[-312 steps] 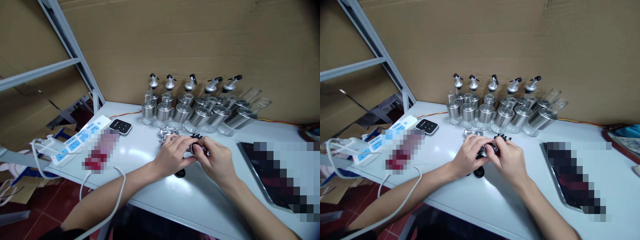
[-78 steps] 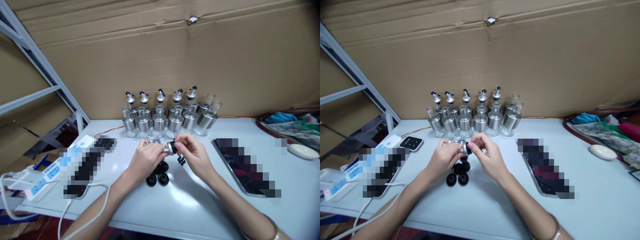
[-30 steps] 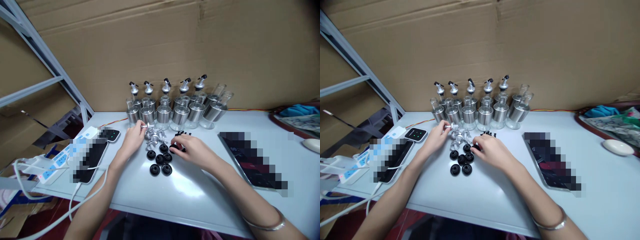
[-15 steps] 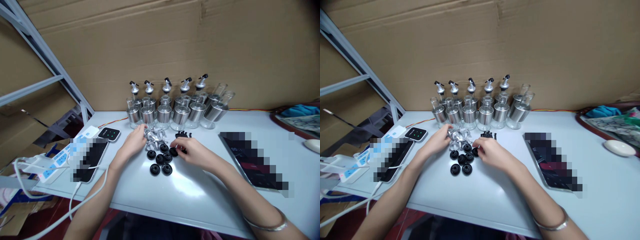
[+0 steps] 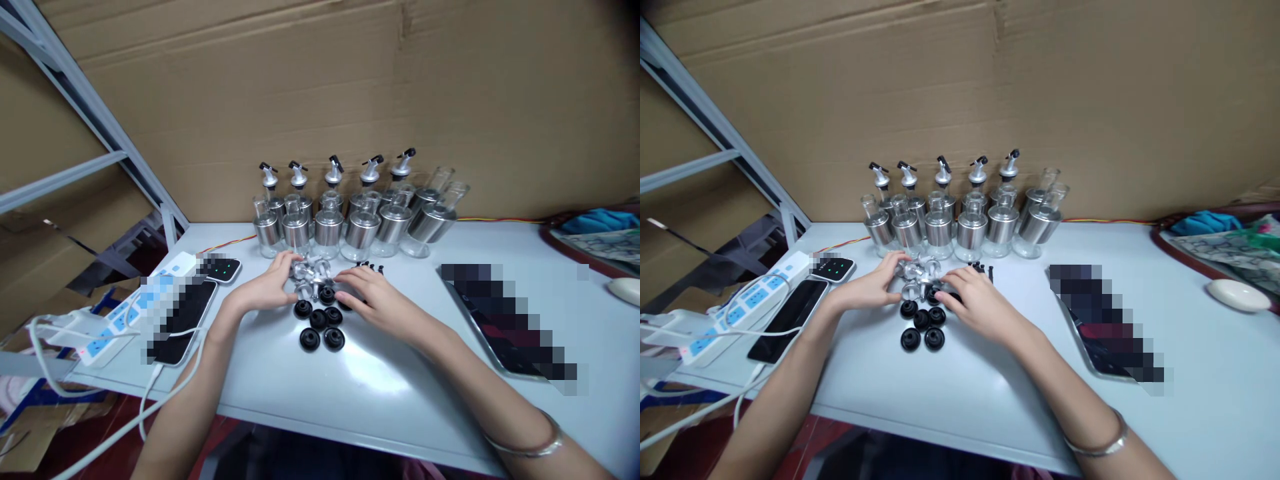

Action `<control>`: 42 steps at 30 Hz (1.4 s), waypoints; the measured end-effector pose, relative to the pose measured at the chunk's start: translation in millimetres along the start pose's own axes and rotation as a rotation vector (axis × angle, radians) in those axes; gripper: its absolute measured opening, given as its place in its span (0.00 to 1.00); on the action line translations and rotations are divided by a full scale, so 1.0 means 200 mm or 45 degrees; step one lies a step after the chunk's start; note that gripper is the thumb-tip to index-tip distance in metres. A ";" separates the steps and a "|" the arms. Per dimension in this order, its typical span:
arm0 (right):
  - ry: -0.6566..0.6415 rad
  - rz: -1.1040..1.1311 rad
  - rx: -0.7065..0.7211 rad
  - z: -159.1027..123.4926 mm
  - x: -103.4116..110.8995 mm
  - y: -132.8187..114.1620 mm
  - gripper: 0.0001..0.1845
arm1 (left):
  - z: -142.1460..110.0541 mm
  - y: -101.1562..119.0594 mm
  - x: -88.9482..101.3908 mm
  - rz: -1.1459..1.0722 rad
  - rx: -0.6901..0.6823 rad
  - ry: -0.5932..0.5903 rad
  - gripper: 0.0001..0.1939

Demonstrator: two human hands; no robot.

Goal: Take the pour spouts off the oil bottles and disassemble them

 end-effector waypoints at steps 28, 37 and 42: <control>-0.149 0.026 -0.071 0.00 0.00 0.00 0.14 | 0.04 0.00 -0.05 0.260 0.009 0.254 0.20; -0.014 0.049 0.025 0.00 -0.03 0.03 0.15 | 0.03 0.03 -0.04 0.303 0.019 0.232 0.21; 0.000 0.016 0.073 0.00 -0.02 0.00 0.22 | 0.03 0.07 -0.02 0.348 -0.098 0.291 0.16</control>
Point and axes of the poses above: each hand's wrist, its own z-axis towards the middle knuckle, its own x-axis out of the back of the hand, y = z × x, the point moved 3 cm from there along z, towards the middle knuckle, and after that the axes turned 6 degrees about x, right-handed, at the moved point
